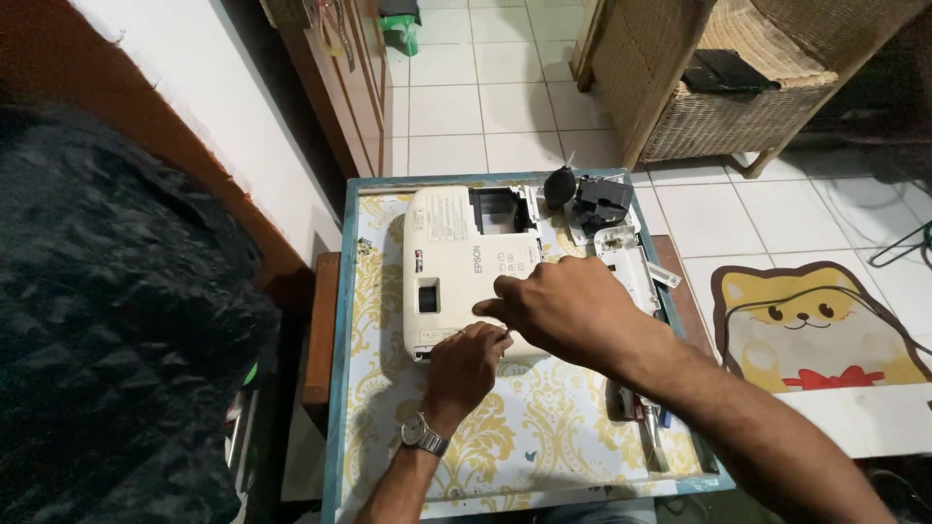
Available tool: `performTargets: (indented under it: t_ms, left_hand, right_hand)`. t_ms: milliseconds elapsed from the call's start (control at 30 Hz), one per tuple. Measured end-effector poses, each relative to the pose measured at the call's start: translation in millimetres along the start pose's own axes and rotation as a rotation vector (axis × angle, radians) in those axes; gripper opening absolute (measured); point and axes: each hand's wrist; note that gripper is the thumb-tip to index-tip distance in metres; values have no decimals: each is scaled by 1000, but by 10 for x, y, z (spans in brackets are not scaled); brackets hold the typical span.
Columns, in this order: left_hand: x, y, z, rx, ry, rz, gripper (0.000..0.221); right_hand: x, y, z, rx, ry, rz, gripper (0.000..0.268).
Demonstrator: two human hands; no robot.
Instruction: Removing the outer plastic casing and side panels of an Epson projector using a screwdriver.
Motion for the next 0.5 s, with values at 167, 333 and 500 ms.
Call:
performTargets:
  t_ms: [167,333,500]
  left_hand:
    - [17,421,-213,327,63,-9,30]
    - [-35,540,-224,413,-88,-124,19]
    - [6,287,-51,366,-87,-187,18]
  right_hand:
    - [-58,-57,-67,-64,98,145,26]
    - [-29,14,-94,-305,287,255,36]
    - [-35,-68,-107,-660,303,-33,52]
Point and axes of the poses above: each hand's wrist, its own x-axis away from the middle knuckle, its own y-axis out of the back of the hand, z = x × y, and after that the axes turned 15 degrees about -y, right-handed
